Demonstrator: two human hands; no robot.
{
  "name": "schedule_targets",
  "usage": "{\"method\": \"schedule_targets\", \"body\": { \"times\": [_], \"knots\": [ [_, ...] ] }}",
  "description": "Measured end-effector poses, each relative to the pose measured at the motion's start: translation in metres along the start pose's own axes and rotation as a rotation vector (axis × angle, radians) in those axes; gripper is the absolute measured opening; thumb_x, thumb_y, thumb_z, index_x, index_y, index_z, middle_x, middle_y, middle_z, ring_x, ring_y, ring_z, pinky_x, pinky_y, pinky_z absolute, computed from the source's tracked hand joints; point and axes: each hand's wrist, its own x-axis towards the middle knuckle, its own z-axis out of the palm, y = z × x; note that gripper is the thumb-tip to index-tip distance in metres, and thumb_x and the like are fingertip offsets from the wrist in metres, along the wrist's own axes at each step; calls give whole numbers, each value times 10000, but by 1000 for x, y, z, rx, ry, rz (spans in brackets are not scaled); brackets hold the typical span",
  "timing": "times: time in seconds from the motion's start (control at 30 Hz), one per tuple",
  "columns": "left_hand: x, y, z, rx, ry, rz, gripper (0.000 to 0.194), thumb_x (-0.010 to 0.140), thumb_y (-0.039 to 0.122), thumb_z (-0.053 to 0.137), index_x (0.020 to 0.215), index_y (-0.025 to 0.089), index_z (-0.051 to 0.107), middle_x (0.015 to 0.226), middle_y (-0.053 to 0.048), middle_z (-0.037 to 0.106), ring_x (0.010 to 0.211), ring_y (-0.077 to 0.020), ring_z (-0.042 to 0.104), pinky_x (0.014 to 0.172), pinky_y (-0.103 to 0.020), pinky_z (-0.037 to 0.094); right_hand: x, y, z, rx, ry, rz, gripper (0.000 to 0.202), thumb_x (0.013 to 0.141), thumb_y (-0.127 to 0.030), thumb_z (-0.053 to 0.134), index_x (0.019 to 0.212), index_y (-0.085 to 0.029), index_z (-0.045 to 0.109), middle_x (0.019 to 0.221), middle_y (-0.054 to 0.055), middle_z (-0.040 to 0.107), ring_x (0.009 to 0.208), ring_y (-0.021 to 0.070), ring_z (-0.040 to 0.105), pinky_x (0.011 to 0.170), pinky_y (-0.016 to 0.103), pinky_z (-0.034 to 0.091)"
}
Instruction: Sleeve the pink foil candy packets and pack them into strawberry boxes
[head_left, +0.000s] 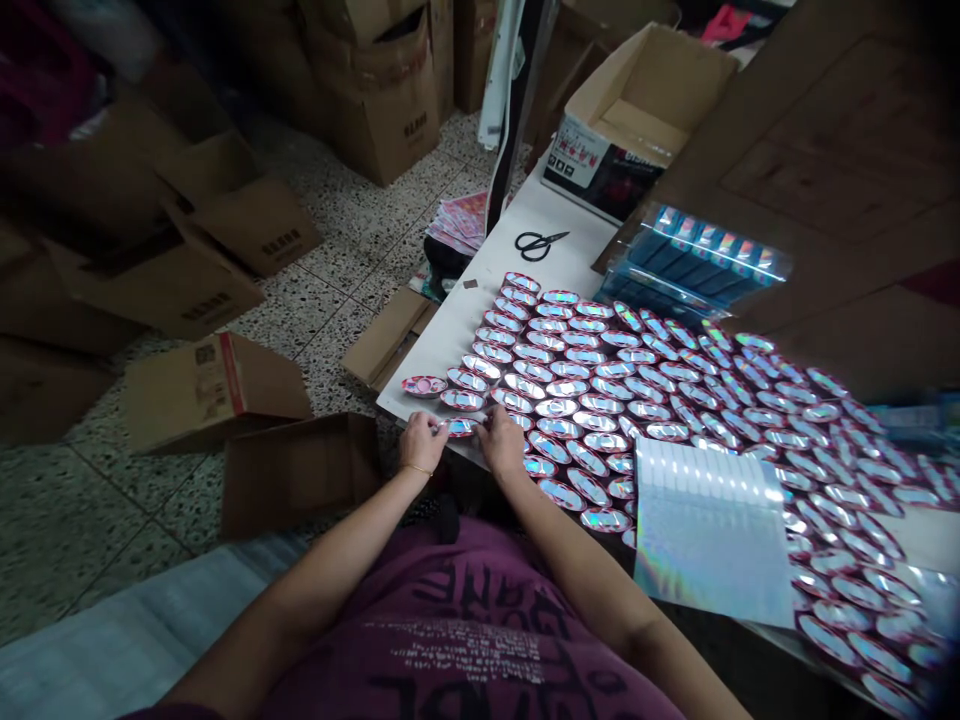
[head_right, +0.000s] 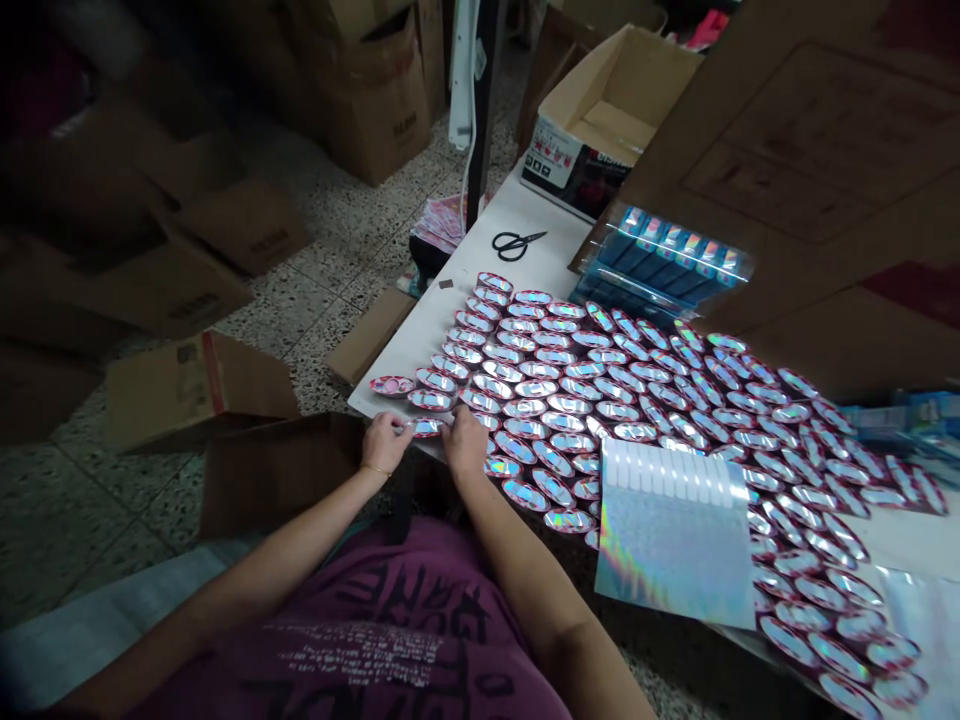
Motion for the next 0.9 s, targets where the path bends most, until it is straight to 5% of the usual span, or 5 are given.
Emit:
{"method": "schedule_targets", "body": {
  "times": [0.2, 0.43, 0.53, 0.7, 0.9],
  "knots": [
    [-22, 0, -21, 220, -85, 367, 333, 790, 192, 433, 1083, 266, 574, 1047, -62, 551, 940, -220, 493, 776, -348, 375, -11, 6, -17, -228, -178, -402, 347, 836, -168, 414, 1143, -261, 546, 932, 95, 582, 847, 218, 475, 720, 340, 298],
    [-27, 15, -15, 279, -46, 394, 347, 802, 228, 431, 1115, 263, 578, 1050, -79, 558, 938, -230, 501, 762, -360, 374, -12, 35, -40, -81, -126, -280, 370, 829, -194, 422, 1176, -246, 538, 949, 85, 581, 870, 204, 494, 756, 335, 347],
    [-27, 61, 11, 97, -76, 562, 323, 834, 264, 404, 1105, 230, 579, 1036, -73, 582, 946, -206, 516, 796, -344, 387, -23, 112, -81, 59, 100, -143, 342, 816, -176, 416, 1104, -222, 594, 934, 80, 597, 873, 188, 515, 764, 317, 387],
    [-50, 192, 73, -25, -334, 967, 323, 836, 277, 434, 1130, 233, 560, 1131, -66, 579, 1043, -200, 492, 892, -354, 369, -64, 297, -180, -40, 441, 233, 327, 787, -156, 384, 984, -169, 644, 915, 102, 592, 855, 201, 533, 787, 342, 424],
    [-74, 310, 150, 164, -532, 1262, 587, 743, 422, 579, 1277, 243, 414, 1399, -100, 322, 1293, -294, 234, 1024, -463, 215, -72, 423, -234, -213, 208, 225, 320, 800, -194, 435, 1053, -170, 629, 1026, 111, 586, 925, 215, 514, 837, 323, 385]
  ]
}}
